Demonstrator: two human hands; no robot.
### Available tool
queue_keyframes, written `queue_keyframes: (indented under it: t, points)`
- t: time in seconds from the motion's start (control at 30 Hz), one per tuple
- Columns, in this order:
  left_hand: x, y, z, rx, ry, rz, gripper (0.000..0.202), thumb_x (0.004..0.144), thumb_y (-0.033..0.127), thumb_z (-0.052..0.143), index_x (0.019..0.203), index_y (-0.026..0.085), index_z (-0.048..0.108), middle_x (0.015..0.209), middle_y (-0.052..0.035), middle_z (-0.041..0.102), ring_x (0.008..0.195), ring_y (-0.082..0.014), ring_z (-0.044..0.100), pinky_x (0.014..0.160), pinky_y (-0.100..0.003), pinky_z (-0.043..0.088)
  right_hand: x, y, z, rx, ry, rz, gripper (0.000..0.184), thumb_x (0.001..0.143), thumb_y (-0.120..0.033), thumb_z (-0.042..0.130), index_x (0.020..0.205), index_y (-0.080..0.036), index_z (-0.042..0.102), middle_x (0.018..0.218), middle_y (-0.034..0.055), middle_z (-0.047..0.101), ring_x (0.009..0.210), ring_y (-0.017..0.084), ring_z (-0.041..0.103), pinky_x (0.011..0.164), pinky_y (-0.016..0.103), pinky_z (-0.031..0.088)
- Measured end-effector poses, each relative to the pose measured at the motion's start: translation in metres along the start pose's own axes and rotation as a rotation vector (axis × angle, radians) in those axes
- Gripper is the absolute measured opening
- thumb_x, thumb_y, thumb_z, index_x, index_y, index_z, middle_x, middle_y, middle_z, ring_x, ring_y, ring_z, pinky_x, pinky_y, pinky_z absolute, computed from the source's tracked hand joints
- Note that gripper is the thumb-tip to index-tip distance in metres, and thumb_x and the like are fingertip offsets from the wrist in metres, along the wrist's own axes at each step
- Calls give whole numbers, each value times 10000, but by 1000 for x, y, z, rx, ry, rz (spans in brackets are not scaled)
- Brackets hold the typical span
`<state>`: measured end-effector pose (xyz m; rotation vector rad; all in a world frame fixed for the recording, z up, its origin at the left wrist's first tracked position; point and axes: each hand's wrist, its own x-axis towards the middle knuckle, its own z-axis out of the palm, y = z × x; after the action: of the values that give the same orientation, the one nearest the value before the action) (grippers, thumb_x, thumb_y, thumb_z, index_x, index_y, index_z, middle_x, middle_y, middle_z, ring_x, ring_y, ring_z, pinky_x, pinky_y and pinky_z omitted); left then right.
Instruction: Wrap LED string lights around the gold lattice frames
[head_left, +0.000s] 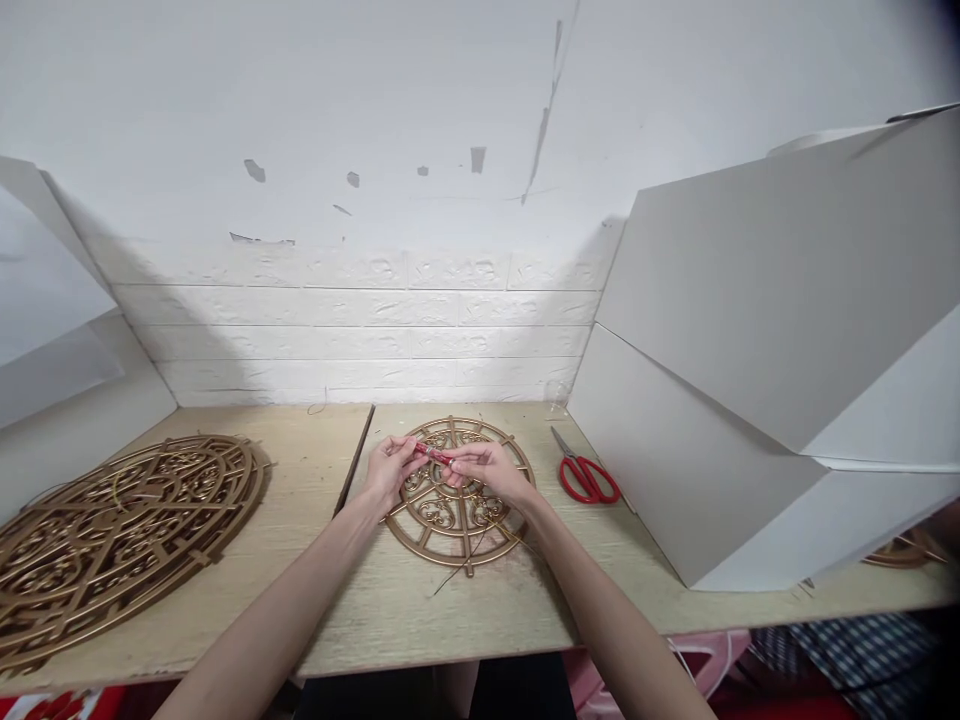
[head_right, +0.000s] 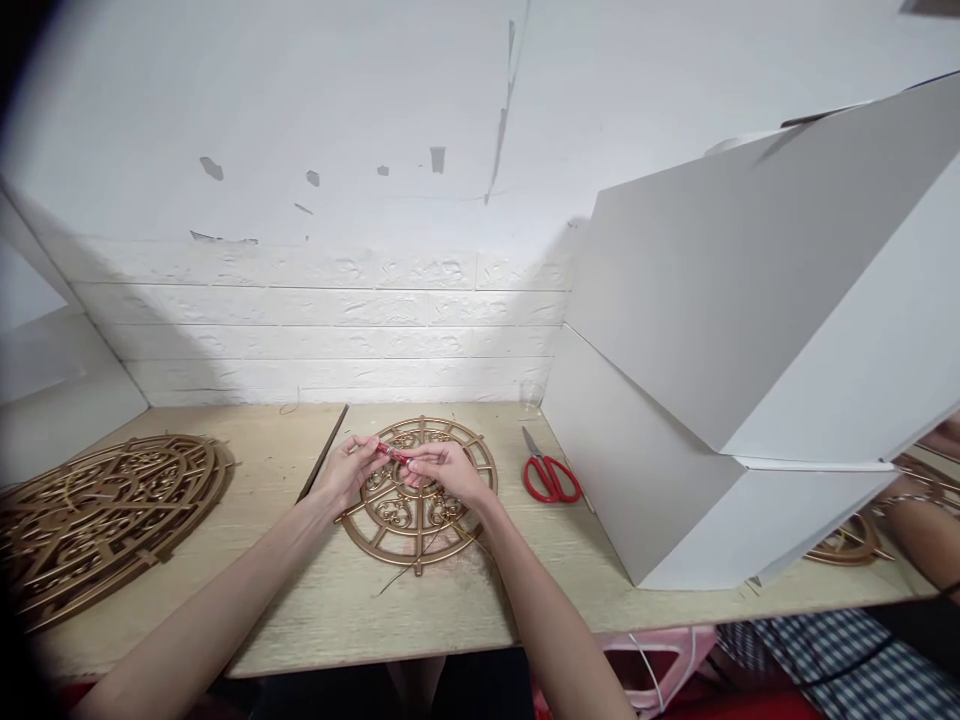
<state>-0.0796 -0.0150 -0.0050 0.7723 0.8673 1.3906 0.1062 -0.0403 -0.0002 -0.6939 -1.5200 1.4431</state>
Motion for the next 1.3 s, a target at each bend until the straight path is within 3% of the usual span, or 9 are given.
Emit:
queue_keyframes:
  t: [0.53,0.7,0.83,0.9,0.97,1.07,1.13,1.2,1.3]
  points:
    - [-6,-2,3,-29,22,74,252,651,163,757,660,120,509,670,-14,611,563,-84,603,607,-243,563,-2,3,6,-9,29,-12,314,689,-355,752,924,-155,694,761,39,705,604,123,616,605,260,482]
    - [-6,0,3,-71,49,26,212,684,115,721,670,127,510,635,-3,612,535,-90,606,633,-280,572,0,2,5,-14,45,-18,332,700,-367,738,960,-165,695,753,31,703,597,122,597,588,256,468]
    - [-5,6,5,-81,53,5,153,727,48,658,667,120,537,661,-23,639,577,-85,628,642,-229,562,-1,-7,-2,-42,23,6,370,701,-354,738,1009,-159,677,808,45,712,626,120,603,593,251,458]
    - [-2,9,4,-98,58,4,153,725,30,653,662,119,545,687,-29,650,594,-81,635,648,-211,558,-5,-15,-12,-49,83,-3,369,703,-342,738,1018,-162,670,862,57,714,661,127,613,613,260,465]
    - [1,11,1,-123,77,2,156,728,25,649,659,121,548,693,-30,652,600,-81,637,647,-203,558,-9,-22,-25,-59,228,-66,346,714,-337,729,1010,-169,670,907,65,710,690,135,615,632,270,471]
    - [7,11,-3,-178,121,3,162,741,15,631,652,120,545,671,-31,644,612,-88,640,655,-208,561,-16,-31,-39,-103,503,-199,267,720,-333,717,924,-164,683,849,59,702,684,142,598,641,278,467]
    - [9,10,-6,-208,135,4,170,749,10,618,646,120,540,663,-28,638,613,-87,639,666,-209,562,-19,-35,-39,-170,561,-252,220,731,-331,705,877,-167,684,798,55,695,678,154,593,647,292,469]
    - [10,9,-6,-213,141,-8,175,762,8,601,642,119,537,667,-33,640,620,-87,642,677,-208,561,-20,-36,-31,-308,466,-276,183,783,-331,655,876,-177,688,823,65,697,714,178,606,674,319,477]
    - [9,8,-5,-209,146,-11,170,754,12,613,649,123,537,666,-31,638,627,-94,645,700,-225,563,-16,-28,-11,-689,222,-315,171,857,-283,562,909,-193,698,895,79,690,798,205,606,735,361,472]
